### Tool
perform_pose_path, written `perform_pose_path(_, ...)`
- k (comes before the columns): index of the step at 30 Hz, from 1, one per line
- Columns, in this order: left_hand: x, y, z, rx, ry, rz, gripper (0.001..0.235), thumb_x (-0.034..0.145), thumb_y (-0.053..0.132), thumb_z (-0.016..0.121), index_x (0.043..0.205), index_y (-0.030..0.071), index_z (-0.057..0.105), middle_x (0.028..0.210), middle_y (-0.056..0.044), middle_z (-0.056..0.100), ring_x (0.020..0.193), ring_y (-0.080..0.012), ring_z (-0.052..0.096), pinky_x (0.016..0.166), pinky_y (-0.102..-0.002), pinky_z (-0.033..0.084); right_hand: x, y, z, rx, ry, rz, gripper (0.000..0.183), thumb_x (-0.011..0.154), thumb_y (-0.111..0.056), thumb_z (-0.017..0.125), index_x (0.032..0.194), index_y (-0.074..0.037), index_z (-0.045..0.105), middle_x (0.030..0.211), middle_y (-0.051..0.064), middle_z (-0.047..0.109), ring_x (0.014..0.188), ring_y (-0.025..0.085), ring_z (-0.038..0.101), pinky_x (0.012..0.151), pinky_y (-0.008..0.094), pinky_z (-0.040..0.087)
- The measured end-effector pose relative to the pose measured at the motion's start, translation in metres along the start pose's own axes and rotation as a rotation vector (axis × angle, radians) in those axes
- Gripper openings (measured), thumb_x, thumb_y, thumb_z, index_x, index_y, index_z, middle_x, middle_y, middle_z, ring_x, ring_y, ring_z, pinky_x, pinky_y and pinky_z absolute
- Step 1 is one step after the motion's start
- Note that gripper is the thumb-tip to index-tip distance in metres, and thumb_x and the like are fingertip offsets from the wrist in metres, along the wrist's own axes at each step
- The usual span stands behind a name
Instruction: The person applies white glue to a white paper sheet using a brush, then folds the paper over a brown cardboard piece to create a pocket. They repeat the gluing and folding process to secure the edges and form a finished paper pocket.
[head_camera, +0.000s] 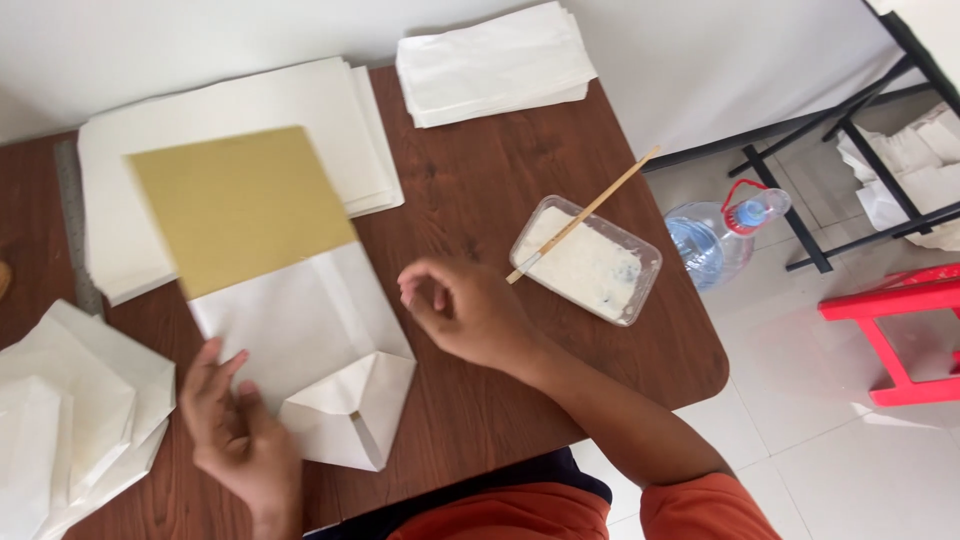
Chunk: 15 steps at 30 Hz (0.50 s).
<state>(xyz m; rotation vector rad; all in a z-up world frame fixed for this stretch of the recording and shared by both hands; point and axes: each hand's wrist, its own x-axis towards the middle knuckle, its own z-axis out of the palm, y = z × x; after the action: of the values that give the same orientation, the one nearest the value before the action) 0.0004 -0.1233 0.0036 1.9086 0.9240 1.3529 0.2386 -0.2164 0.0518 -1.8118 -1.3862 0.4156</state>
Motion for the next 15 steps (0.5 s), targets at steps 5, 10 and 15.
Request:
perform_pose_path(5, 0.033, -0.019, -0.002, -0.018, -0.012, 0.173, 0.040, 0.112, -0.009, 0.050, 0.150, -0.013, 0.041, 0.152, -0.029, 0.042, 0.145, -0.0402, 0.041, 0.126, -0.049, 0.036, 0.003, 0.031, -0.083, 0.079, 0.491, 0.070, 0.012, 0.102, -0.017, 0.056, 0.102, -0.014, 0.068, 0.091, -0.002, 0.074, 0.082, 0.010, 0.071, 0.063, 0.022, 0.054)
perform_pose_path(10, 0.026, -0.052, -0.025, 0.064, -0.064, -0.030, 0.048, 0.112, 0.002, 0.065, 0.154, -0.012, 0.045, 0.156, -0.027, 0.045, 0.146, -0.0417, 0.045, 0.117, -0.048, 0.043, -0.022, 0.071, -0.153, -0.361, 0.384, 0.770, 0.053, 0.107, -0.053, 0.041, 0.075, -0.012, 0.052, 0.081, -0.003, 0.063, 0.074, 0.018, 0.056, 0.065, 0.039, 0.038)
perform_pose_path(15, -0.003, -0.092, -0.048, 0.259, -0.179, 0.071, 0.038, 0.113, -0.001, 0.066, 0.146, -0.020, 0.060, 0.142, -0.035, 0.059, 0.135, -0.0443, 0.055, 0.120, -0.051, 0.046, -0.017, 0.095, -0.162, -0.139, 0.218, 1.021, 0.068, 0.097, -0.068, 0.029, 0.096, -0.017, 0.074, 0.108, 0.000, 0.074, 0.106, 0.021, 0.064, 0.091, 0.039, 0.043)
